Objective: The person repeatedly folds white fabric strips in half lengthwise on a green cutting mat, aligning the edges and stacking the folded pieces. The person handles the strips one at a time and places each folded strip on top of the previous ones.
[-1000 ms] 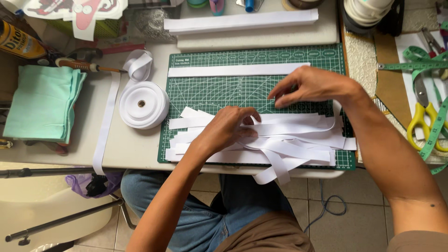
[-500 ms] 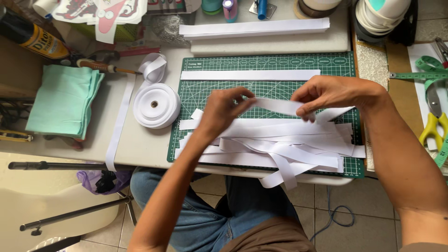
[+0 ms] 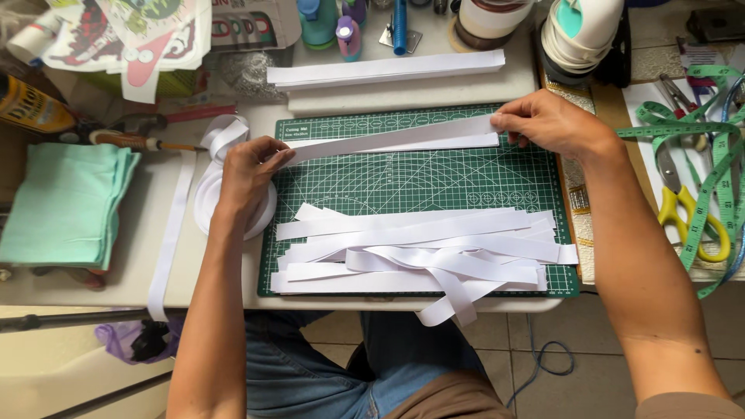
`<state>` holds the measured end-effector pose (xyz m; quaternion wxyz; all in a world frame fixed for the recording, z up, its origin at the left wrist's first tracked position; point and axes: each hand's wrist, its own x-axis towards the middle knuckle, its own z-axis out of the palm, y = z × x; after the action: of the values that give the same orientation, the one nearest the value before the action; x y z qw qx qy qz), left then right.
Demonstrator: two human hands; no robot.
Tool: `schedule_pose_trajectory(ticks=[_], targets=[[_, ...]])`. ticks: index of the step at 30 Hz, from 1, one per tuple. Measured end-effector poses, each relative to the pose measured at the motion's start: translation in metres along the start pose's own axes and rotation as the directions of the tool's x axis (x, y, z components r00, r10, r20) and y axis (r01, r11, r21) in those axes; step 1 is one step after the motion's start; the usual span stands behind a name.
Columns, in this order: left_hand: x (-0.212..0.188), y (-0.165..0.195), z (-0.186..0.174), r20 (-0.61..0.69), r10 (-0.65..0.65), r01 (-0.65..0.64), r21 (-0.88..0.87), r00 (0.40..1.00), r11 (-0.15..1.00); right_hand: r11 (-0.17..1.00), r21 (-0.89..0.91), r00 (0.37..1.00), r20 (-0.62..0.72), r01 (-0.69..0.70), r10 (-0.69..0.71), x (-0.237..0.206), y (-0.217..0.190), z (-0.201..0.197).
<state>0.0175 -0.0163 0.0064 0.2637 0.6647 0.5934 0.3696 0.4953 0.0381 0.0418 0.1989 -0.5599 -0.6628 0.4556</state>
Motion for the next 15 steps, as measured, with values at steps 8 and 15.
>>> schedule_pose_trajectory(ticks=[8, 15], targets=[[0.001, -0.012, -0.003, -0.119, 0.131, -0.119, 0.103, 0.984, 0.988, 1.000, 0.013, 1.000, -0.029, -0.008, 0.008, 0.014, 0.014, 0.008], [-0.001, -0.011, -0.007, -0.218, 0.070, -0.062, 0.043, 0.973, 0.997, 0.992, -0.124, 0.998, -0.043, 0.031, -0.037, 0.028, 0.028, 0.014]])
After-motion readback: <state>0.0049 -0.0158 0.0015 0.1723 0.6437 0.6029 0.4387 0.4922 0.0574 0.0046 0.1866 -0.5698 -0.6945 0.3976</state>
